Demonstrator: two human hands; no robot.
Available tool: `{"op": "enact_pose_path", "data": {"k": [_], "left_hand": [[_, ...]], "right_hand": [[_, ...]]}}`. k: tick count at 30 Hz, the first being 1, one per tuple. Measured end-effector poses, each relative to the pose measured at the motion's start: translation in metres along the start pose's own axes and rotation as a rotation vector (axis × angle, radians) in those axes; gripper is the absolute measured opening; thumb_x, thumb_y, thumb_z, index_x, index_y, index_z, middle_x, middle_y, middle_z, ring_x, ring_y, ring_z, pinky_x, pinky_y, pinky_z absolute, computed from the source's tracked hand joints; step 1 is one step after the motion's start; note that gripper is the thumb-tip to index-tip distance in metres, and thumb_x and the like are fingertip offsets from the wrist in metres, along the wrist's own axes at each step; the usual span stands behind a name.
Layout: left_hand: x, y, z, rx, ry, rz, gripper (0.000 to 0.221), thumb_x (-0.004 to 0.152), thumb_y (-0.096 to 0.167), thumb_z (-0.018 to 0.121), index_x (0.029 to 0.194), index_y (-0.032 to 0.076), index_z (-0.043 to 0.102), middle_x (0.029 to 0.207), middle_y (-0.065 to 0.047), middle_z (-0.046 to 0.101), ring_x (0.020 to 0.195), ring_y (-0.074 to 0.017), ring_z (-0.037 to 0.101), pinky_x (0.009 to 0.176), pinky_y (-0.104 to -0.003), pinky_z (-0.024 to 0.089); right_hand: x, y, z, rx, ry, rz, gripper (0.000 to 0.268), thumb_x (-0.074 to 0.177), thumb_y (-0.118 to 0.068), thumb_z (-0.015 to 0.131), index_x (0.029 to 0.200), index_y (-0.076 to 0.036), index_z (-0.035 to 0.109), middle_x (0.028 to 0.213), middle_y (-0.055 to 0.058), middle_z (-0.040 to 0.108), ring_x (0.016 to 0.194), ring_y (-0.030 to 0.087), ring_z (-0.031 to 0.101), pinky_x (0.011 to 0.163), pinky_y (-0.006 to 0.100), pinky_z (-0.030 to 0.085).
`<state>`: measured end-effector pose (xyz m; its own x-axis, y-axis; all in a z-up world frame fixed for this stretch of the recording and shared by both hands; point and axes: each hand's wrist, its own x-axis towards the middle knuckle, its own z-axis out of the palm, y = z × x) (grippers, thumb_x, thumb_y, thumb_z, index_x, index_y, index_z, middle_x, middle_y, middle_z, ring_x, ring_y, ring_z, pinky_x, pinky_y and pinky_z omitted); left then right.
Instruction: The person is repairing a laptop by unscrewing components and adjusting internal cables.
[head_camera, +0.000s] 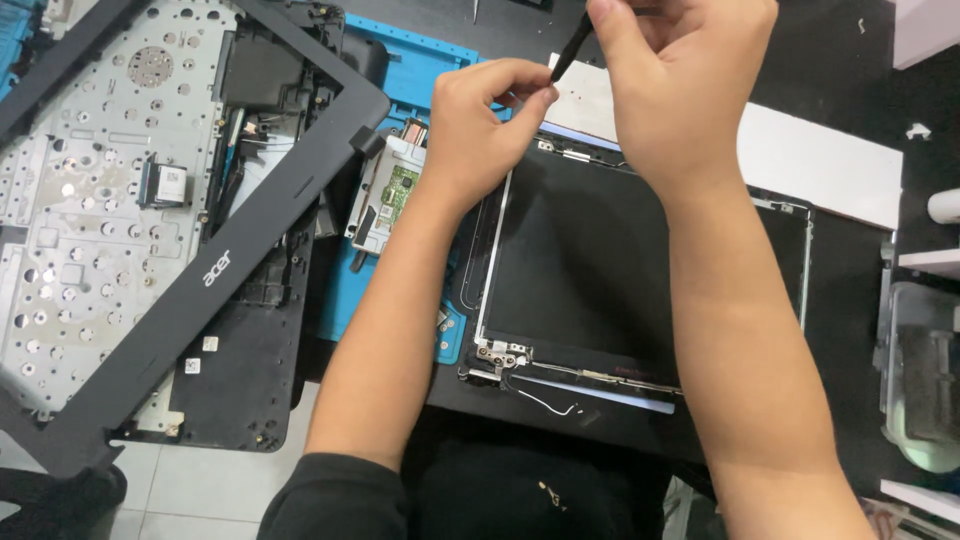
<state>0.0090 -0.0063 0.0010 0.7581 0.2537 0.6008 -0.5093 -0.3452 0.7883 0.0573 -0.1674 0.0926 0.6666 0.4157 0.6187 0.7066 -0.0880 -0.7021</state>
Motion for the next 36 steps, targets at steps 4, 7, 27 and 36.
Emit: {"op": "enact_pose_path", "data": {"k": [4, 7, 27, 36], "left_hand": [[-0.001, 0.001, 0.0, -0.004, -0.002, 0.01, 0.011, 0.089, 0.006, 0.078, 0.098, -0.001, 0.076, 0.091, -0.01, 0.079, 0.08, -0.0181, 0.077, 0.076, -0.029, 0.061], [-0.002, 0.0, 0.0, -0.002, -0.005, 0.019, 0.01, 0.09, 0.005, 0.077, 0.098, -0.001, 0.075, 0.091, -0.01, 0.078, 0.081, -0.0185, 0.077, 0.077, -0.029, 0.061], [0.0, -0.001, -0.003, 0.003, -0.011, 0.031, 0.009, 0.09, 0.005, 0.077, 0.097, -0.001, 0.075, 0.09, -0.01, 0.079, 0.082, -0.0183, 0.078, 0.078, -0.029, 0.061], [-0.001, -0.001, -0.004, 0.029, -0.014, 0.043, 0.009, 0.09, 0.005, 0.077, 0.096, -0.001, 0.075, 0.089, -0.01, 0.078, 0.081, -0.019, 0.078, 0.077, -0.029, 0.061]], "right_hand": [[-0.002, 0.008, -0.001, 0.131, -0.044, -0.043, 0.006, 0.114, 0.006, 0.067, 0.109, 0.009, 0.065, 0.104, 0.005, 0.069, 0.089, 0.008, 0.069, 0.077, 0.021, 0.055], [0.001, -0.006, 0.003, -0.01, -0.013, 0.033, 0.007, 0.11, 0.003, 0.073, 0.106, 0.007, 0.068, 0.095, 0.004, 0.069, 0.084, 0.008, 0.066, 0.073, 0.022, 0.052], [0.003, 0.001, -0.002, 0.013, -0.081, 0.029, 0.009, 0.113, 0.0, 0.069, 0.106, 0.005, 0.067, 0.094, 0.003, 0.068, 0.085, 0.008, 0.066, 0.073, 0.021, 0.052], [0.006, -0.002, 0.001, 0.027, -0.122, -0.004, 0.003, 0.11, 0.005, 0.067, 0.113, 0.006, 0.068, 0.103, 0.006, 0.071, 0.094, 0.011, 0.069, 0.084, 0.026, 0.058]]}}
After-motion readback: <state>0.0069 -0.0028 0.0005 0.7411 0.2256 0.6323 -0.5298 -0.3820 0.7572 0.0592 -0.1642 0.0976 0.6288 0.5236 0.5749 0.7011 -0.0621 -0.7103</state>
